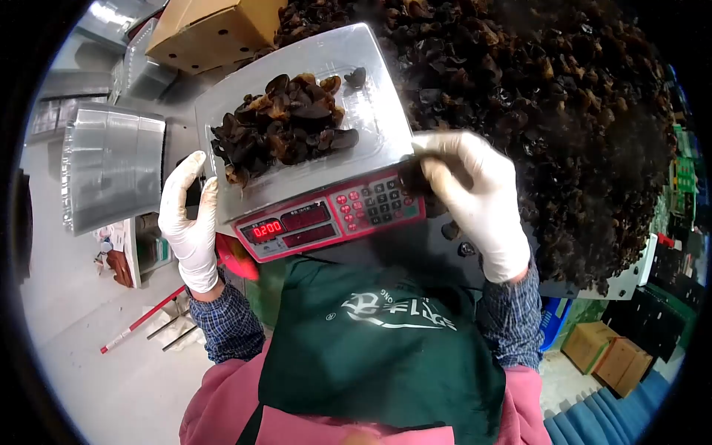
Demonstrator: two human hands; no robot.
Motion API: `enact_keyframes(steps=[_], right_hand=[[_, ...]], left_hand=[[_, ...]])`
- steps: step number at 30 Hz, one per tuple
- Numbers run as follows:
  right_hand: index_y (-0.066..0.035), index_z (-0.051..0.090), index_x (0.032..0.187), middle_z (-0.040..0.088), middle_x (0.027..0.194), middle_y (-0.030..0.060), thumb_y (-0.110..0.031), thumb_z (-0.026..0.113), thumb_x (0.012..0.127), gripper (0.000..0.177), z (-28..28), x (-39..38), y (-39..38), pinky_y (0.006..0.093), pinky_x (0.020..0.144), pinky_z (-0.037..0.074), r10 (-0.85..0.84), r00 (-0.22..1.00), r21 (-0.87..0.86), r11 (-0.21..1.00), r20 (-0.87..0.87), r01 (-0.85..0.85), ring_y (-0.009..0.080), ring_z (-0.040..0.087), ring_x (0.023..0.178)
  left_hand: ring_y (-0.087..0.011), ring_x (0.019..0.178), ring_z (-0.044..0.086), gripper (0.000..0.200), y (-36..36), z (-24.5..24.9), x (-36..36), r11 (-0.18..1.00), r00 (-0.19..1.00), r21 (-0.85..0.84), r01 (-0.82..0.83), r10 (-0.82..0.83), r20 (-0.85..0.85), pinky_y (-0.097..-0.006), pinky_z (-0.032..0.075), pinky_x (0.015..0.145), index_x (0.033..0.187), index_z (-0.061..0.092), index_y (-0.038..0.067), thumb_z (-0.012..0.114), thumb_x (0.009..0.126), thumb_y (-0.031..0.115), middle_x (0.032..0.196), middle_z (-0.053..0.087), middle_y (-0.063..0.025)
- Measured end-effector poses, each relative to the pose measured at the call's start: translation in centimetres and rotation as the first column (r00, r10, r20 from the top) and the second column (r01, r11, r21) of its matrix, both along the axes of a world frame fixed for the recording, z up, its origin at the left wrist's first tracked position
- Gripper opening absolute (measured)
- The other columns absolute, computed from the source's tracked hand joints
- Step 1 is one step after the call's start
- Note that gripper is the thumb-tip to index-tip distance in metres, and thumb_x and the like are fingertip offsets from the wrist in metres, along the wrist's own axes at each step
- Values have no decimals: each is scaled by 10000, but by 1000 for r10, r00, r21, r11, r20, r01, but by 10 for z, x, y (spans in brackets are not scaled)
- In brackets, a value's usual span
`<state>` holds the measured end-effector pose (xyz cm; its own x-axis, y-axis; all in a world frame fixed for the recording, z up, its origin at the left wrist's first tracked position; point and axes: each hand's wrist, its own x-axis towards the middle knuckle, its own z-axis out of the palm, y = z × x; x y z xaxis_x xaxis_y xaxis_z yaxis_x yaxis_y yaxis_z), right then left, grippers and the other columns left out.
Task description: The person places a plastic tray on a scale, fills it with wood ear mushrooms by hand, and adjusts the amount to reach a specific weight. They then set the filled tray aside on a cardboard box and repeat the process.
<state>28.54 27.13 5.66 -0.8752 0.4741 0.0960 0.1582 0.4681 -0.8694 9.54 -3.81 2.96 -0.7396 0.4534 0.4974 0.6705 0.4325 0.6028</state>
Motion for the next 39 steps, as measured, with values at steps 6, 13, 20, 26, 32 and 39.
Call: enact_keyframes(steps=[6, 13, 20, 26, 32, 39], right_hand=[[-89, 717, 1107, 735, 998, 78, -140, 764, 880, 237, -52, 83, -1, 367, 786, 584, 296, 836, 191, 887, 462, -420, 264, 732, 888], [-98, 641, 1304, 668, 994, 80, -202, 775, 872, 464, -59, 92, -5, 394, 818, 542, 133, 874, 356, 876, 468, -324, 279, 673, 928], [-108, 644, 1347, 650, 902, 68, -180, 771, 883, 487, -42, 89, -4, 373, 769, 541, 149, 911, 253, 932, 385, -259, 246, 660, 837], [-79, 412, 1597, 634, 1376, 125, -151, 805, 898, 805, -17, 62, -31, 307, 948, 536, 83, 996, -663, 744, -32, -84, 160, 650, 1100], [2, 643, 1360, 712, 1259, 82, -96, 705, 958, 418, -5, 95, -23, 303, 966, 526, -35, 936, -706, 647, 350, 288, 147, 657, 1060], [-29, 670, 1291, 717, 1177, 125, -64, 707, 952, 343, -33, 270, 33, 361, 943, 554, -384, 683, 358, 914, 621, 188, 276, 700, 1087]], left_hand=[[-228, 1190, 654, 386, 36, 20, 11, 963, 961, -257, 87, -150, -234, -461, 402, 1156, 1266, 743, 128, 788, 885, 78, 1239, 729, -61], [-253, 1313, 524, 444, 81, 17, -1, 825, 919, -563, 40, -252, -304, -566, 160, 1262, 1199, 699, 209, 796, 769, 160, 1329, 620, -16], [-189, 1049, 661, 341, 68, 22, -5, 986, 983, -35, 166, -168, -77, -334, 521, 962, 1101, 718, 45, 860, 796, -12, 1154, 723, -78], [-230, 975, 727, 391, 97, 43, 56, 885, 882, -74, 459, -443, 162, -352, 580, 890, 1187, 725, -1, 829, 811, 18, 1108, 768, -111], [-337, 1146, 694, 514, 122, 3, 125, 632, 573, 196, 750, -768, 287, -413, 555, 944, 1337, 644, -34, 794, 885, 159, 1334, 679, -195], [-232, 895, 716, 264, 91, -16, 115, 730, 702, -40, 682, -638, 317, -367, 536, 813, 1090, 755, 63, 792, 857, 180, 1079, 755, -60]])
